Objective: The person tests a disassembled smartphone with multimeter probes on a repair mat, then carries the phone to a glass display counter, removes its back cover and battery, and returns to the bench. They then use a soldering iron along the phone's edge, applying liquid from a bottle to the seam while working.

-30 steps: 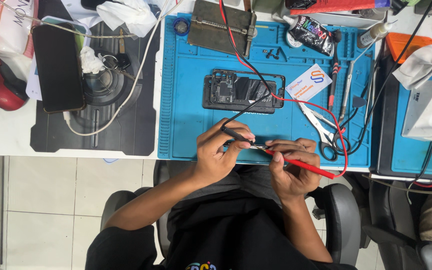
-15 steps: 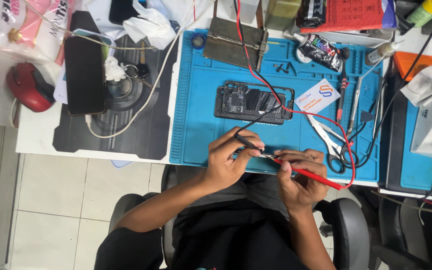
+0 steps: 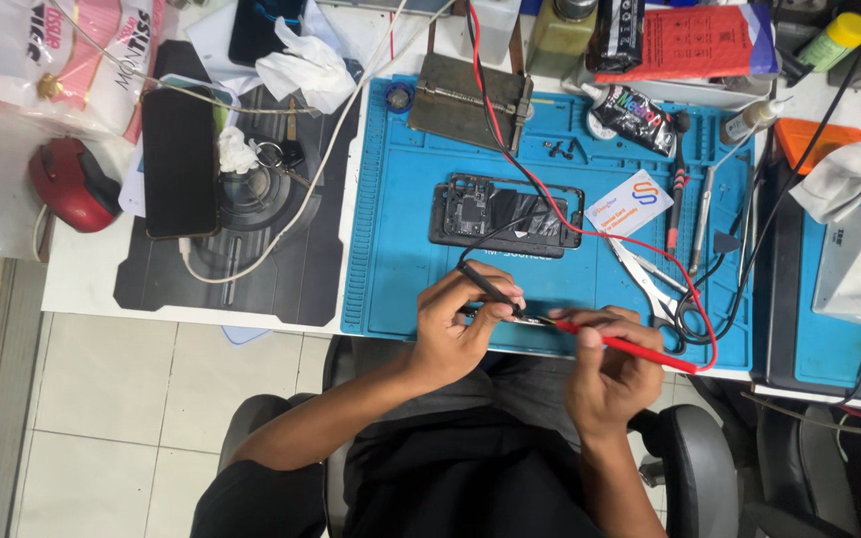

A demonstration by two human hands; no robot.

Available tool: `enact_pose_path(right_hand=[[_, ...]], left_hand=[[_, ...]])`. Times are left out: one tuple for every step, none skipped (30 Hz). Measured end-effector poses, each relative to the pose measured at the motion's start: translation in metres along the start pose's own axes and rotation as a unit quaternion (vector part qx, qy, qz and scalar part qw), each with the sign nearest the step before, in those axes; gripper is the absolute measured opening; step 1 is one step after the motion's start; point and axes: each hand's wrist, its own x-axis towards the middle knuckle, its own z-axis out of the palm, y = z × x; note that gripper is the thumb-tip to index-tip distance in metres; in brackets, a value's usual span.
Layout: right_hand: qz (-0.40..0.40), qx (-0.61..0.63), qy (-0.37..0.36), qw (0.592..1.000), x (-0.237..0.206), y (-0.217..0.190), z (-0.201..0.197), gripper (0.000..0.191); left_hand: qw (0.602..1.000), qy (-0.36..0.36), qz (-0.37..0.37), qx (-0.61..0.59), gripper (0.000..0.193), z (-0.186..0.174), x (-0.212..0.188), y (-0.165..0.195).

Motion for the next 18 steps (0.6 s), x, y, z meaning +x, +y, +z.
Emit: enact_pose_path(right_hand=[[-0.001,-0.012,-0.01,1.0,0.003,-0.006,0.001,0.012],[-0.001,-0.025,-0.02,0.999,0.008,-0.014,0.002,0.01],[-0.001,-0.037,-0.031,0.999,0.013,-0.024,0.003,0.011],[-0.016,-0.093,-0.052,0.994,0.019,-0.033,0.004,0.01],[-0.032,-0.148,-0.073,0.986,0.027,-0.044,0.004,0.011],[-0.046,-0.202,-0.094,0.974,0.036,-0.054,0.005,0.014],[-0.05,-0.235,-0.136,0.961,0.046,-0.063,0.007,0.009],[-0.054,-0.268,-0.176,0.946,0.056,-0.072,0.009,0.007],[-0.058,-0.3,-0.216,0.927,0.066,-0.078,0.012,0.01],[-0.014,-0.319,-0.261,0.911,0.077,-0.084,0.017,0.017],[0.028,-0.337,-0.306,0.89,0.087,-0.089,0.021,0.024],[0.07,-0.353,-0.35,0.865,0.096,-0.093,0.027,0.031],[0.039,-0.335,-0.363,0.869,0.104,-0.096,0.033,0.028],[0.01,-0.316,-0.375,0.871,0.11,-0.099,0.04,0.026],[-0.02,-0.298,-0.386,0.873,0.115,-0.102,0.046,0.025],[-0.021,-0.288,-0.379,0.879,0.119,-0.104,0.052,0.025],[-0.022,-0.278,-0.372,0.885,0.121,-0.106,0.058,0.024],[-0.021,-0.267,-0.365,0.892,0.123,-0.107,0.062,0.024]], left_hand=[[1.0,0.0,0.0,-0.01,0.008,0.001,0.001,0.0],[1.0,0.0,-0.001,-0.02,0.008,0.001,0.0,0.001],[1.0,0.001,-0.002,-0.03,0.009,0.002,0.0,0.001],[1.0,-0.001,0.007,-0.015,0.009,0.002,0.001,0.002],[1.0,-0.003,0.015,-0.001,0.009,0.002,0.001,0.002],[1.0,-0.004,0.022,0.014,0.009,0.001,0.001,0.003],[0.999,-0.002,0.027,0.033,0.01,0.001,0.0,0.004],[0.998,0.0,0.031,0.051,0.011,0.0,-0.001,0.005],[0.997,0.001,0.036,0.068,0.012,0.0,-0.002,0.005],[0.998,0.0,0.036,0.057,0.012,0.0,-0.002,0.006],[0.998,0.0,0.037,0.047,0.012,0.0,-0.002,0.005],[0.999,0.0,0.038,0.036,0.012,0.0,-0.002,0.005],[0.998,0.01,0.024,0.052,0.011,0.001,-0.002,0.005],[0.998,0.019,0.01,0.067,0.011,0.001,-0.001,0.005],[0.996,0.028,-0.004,0.081,0.012,0.001,-0.001,0.005],[0.996,0.028,0.004,0.082,0.015,0.0,0.0,0.005],[0.996,0.028,0.011,0.083,0.018,-0.001,0.001,0.006],[0.996,0.028,0.018,0.085,0.022,-0.002,0.002,0.008]])
